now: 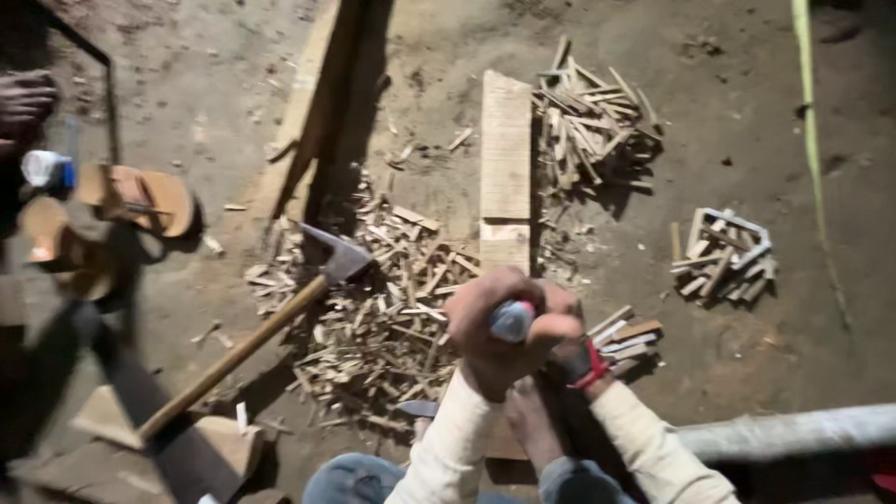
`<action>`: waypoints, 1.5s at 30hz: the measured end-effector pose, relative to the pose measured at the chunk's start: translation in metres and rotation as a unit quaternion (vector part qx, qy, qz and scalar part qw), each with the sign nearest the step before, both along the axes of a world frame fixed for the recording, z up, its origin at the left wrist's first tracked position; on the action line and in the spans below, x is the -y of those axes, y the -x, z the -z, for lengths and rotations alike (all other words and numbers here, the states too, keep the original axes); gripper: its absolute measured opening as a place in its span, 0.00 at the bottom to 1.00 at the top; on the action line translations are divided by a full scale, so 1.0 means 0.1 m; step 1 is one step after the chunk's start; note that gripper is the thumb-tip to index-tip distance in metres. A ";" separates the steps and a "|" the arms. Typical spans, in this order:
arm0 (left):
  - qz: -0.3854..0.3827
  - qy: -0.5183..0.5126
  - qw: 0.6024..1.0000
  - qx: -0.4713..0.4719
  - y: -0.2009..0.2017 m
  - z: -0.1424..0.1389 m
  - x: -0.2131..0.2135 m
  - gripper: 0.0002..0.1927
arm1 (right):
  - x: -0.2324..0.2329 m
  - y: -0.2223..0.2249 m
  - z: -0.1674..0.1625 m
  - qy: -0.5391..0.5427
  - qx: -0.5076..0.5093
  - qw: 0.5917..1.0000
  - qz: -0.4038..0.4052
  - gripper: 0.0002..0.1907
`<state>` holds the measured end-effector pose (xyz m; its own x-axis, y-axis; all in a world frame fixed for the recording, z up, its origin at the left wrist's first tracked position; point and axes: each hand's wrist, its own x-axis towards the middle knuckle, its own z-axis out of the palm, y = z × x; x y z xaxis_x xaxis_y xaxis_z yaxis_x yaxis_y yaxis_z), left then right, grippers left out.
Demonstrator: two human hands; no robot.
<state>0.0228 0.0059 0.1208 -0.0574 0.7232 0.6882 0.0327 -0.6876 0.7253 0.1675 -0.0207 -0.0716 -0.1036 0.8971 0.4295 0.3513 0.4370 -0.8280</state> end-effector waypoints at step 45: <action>-0.133 0.035 0.990 0.024 0.19 0.15 -0.01 0.22 | 0.03 0.30 -0.18 -0.013 0.058 0.990 0.126 0.11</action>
